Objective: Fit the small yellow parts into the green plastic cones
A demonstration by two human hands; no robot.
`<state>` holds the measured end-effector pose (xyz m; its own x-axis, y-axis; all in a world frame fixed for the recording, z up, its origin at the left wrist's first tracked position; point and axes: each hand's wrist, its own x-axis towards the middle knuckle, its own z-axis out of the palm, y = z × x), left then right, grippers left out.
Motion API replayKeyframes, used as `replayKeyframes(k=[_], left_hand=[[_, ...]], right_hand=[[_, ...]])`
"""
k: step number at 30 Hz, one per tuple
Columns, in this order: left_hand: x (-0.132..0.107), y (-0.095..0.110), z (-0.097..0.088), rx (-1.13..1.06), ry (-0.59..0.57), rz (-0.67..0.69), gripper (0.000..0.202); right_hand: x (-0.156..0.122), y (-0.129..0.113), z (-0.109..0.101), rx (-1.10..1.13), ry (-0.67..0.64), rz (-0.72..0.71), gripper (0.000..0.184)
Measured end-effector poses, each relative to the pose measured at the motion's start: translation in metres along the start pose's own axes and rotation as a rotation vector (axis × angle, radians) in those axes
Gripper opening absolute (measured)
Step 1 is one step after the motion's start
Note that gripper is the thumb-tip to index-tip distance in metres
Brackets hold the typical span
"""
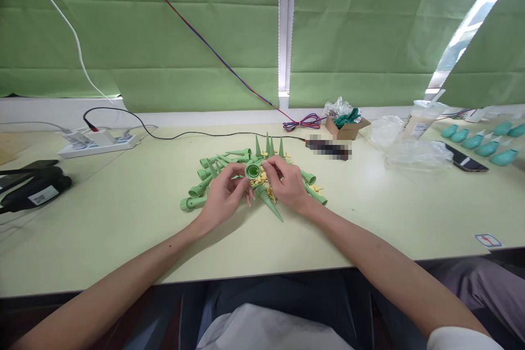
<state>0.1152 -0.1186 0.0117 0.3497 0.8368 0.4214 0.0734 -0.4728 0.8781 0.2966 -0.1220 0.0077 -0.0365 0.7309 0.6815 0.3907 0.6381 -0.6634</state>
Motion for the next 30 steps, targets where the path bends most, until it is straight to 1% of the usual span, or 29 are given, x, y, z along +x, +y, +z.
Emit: replayKeyframes(k=[3,5,8,11,15,22,30], left_hand=[[0.003,0.0025,0.0002,-0.103,-0.041,-0.095,0.033],[0.0045,0.0049,0.0004,-0.168,-0.078,-0.169,0.046],[0.0052,0.0081,0.0003,-0.209,-0.124,-0.246,0.056],[0.0045,0.0095,-0.0005,-0.231,-0.143,-0.259,0.053],[0.0032,0.0079,-0.0023,-0.237,-0.166,-0.243,0.047],[0.0019,0.0065,-0.0045,-0.157,-0.204,-0.191,0.039],[0.0006,0.0075,-0.0029,-0.043,-0.19,-0.15,0.029]], right_hand=[[-0.0001,0.0003,0.0003,0.001,0.017,-0.011,0.024],[-0.0005,0.0008,0.0,0.001,0.002,-0.027,0.022],[-0.0009,0.0019,-0.0007,0.02,-0.045,-0.048,0.021],[-0.0005,0.0029,-0.0018,0.043,-0.074,-0.041,0.02],[0.0005,0.0037,-0.0031,0.05,-0.083,-0.035,0.018],[0.0021,0.0041,-0.0046,0.052,-0.105,-0.029,0.016],[0.0032,0.0051,-0.0041,0.025,-0.104,-0.016,0.017]])
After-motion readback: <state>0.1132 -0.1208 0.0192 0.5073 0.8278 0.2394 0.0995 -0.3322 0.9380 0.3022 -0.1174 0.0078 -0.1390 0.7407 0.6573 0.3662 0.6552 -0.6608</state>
